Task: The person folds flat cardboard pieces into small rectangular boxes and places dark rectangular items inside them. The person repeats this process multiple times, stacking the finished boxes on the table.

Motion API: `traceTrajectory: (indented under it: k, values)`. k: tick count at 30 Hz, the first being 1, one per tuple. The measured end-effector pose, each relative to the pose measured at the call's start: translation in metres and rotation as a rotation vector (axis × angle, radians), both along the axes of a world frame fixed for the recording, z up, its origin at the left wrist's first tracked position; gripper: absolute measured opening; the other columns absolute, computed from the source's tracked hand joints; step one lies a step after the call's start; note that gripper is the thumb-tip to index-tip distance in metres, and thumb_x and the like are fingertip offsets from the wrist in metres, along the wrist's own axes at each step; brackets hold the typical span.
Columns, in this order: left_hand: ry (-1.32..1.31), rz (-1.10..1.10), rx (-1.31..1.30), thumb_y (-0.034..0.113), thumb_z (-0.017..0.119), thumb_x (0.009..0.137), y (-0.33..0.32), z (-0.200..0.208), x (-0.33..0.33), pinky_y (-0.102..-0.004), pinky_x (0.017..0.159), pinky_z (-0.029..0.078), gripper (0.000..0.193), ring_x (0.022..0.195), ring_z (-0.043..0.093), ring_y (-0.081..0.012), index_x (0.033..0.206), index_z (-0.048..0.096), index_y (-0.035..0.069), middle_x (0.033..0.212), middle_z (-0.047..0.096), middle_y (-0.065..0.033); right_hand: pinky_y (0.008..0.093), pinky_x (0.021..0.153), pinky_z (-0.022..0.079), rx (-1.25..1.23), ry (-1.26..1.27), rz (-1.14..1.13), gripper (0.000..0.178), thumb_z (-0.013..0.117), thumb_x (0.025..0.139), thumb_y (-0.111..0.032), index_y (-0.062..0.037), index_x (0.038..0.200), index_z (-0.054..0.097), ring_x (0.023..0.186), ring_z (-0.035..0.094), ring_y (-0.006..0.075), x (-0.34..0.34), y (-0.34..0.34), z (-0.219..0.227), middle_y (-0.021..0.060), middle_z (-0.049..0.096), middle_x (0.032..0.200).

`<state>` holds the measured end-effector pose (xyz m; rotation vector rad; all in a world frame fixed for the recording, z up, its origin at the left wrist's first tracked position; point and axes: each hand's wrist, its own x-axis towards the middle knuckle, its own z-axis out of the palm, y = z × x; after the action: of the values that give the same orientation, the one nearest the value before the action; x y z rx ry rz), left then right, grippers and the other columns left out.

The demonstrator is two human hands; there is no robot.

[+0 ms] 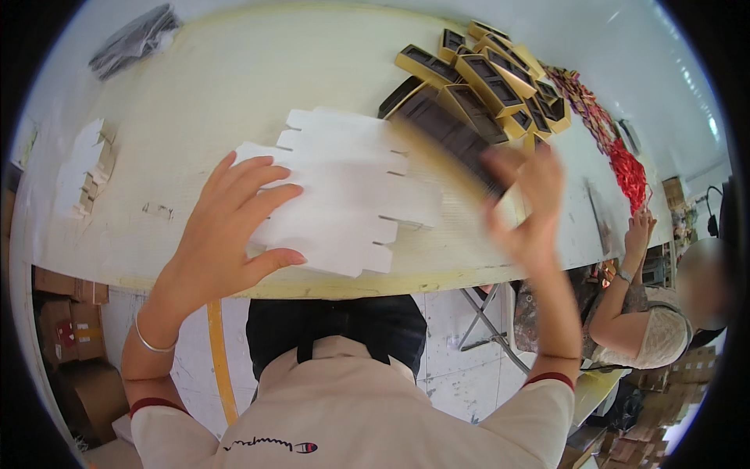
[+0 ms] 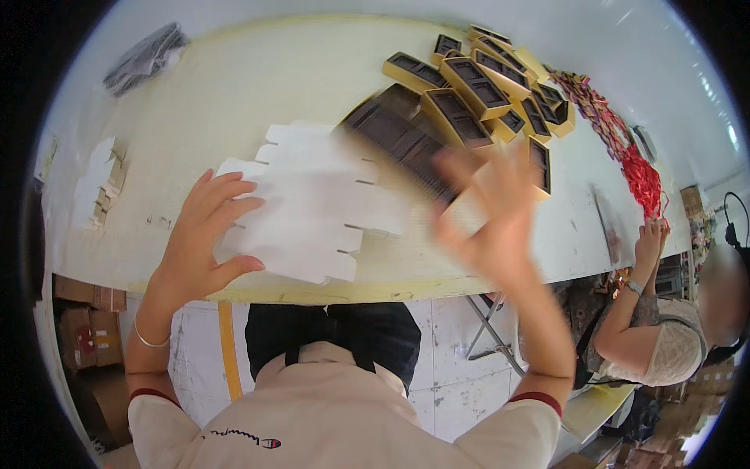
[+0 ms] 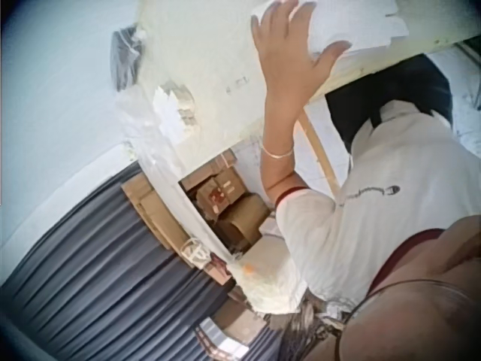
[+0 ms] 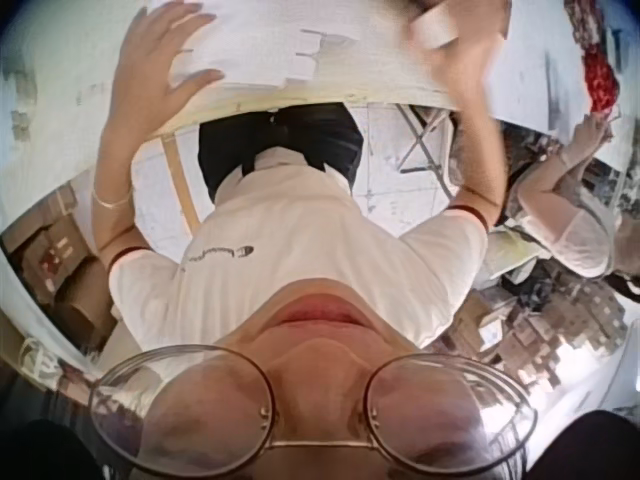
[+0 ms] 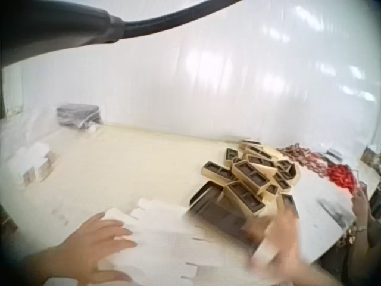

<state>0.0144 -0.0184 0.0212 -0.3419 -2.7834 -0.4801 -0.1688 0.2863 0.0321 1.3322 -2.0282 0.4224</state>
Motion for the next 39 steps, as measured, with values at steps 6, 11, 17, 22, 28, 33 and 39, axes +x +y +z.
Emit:
traceTrajectory:
  k: [6,11,17,22,28,33,39]
  values:
    - [-0.125,-0.097,0.014,0.037,0.079,0.066,0.002,-0.008,-0.011,-0.0440,0.108,0.031,0.064,0.126,0.044,-0.0334,0.118,0.058,0.004,0.132,0.051,-0.0153,0.0385,0.093,0.043,-0.090,-0.265,-0.257,0.045,0.065,0.086,-0.035,-0.0070,0.121,0.061,0.104,0.058,0.0286,-0.173,0.049,0.076,0.0148,0.061,0.116]
    - [-0.199,-0.105,-0.007,0.031,0.078,0.069,0.007,-0.006,-0.011,-0.0389,0.101,0.040,0.056,0.122,0.048,-0.0327,0.114,0.059,0.003,0.130,0.052,-0.0155,0.0403,0.099,0.040,0.168,-0.009,-0.661,0.057,0.057,0.089,-0.048,-0.0137,0.134,0.050,0.119,0.051,0.0334,-0.243,0.049,0.076,0.0196,0.052,0.130]
    - [-0.263,-0.140,0.033,0.024,0.073,0.075,0.000,0.002,-0.014,-0.0372,0.089,0.047,0.038,0.103,0.057,-0.0327,0.104,0.062,0.003,0.113,0.061,-0.0164,0.0359,0.093,0.044,0.000,-0.294,0.028,0.044,0.067,0.086,-0.030,-0.0033,0.120,0.058,0.107,0.059,0.0315,-0.079,-0.048,0.035,0.0169,0.061,0.114]
    - [-0.224,0.016,0.082,0.018,0.065,0.084,0.010,0.003,-0.022,-0.0364,0.063,0.049,0.016,0.069,0.061,-0.0307,0.091,0.063,0.003,0.077,0.065,-0.0137,0.0361,0.071,0.048,0.120,-0.308,0.430,0.034,0.073,0.076,-0.011,-0.0018,0.106,0.060,0.082,0.059,0.0287,0.053,-0.068,-0.008,0.0127,0.063,0.090]
    - [-0.104,0.017,0.197,0.017,0.061,0.089,0.012,-0.021,-0.041,-0.0321,0.052,0.041,0.015,0.055,0.053,-0.0251,0.088,0.061,0.002,0.066,0.058,-0.0134,0.0373,0.060,0.043,-0.061,-0.759,0.268,0.022,0.066,0.080,-0.002,-0.0046,0.101,0.059,0.063,0.054,0.0276,0.047,-0.070,-0.043,0.0101,0.055,0.066]
    - [-0.289,0.048,0.471,0.012,0.057,0.092,0.029,-0.026,-0.038,-0.0256,0.053,0.036,0.011,0.054,0.044,-0.0115,0.092,0.060,0.002,0.061,0.052,-0.0057,0.0358,0.067,0.046,0.057,-0.693,0.295,0.031,0.066,0.079,-0.002,-0.0066,0.109,0.059,0.078,0.056,0.0271,0.038,-0.061,-0.046,0.0122,0.058,0.089]
    - [-0.599,0.082,0.791,0.008,0.053,0.092,0.015,-0.018,-0.052,-0.0208,0.055,0.035,0.010,0.060,0.044,-0.0034,0.100,0.059,0.005,0.067,0.055,0.0014,0.0338,0.078,0.046,0.260,-0.179,0.333,0.040,0.067,0.073,-0.008,-0.0061,0.113,0.061,0.091,0.056,0.0263,0.037,-0.063,-0.033,0.0111,0.053,0.109]
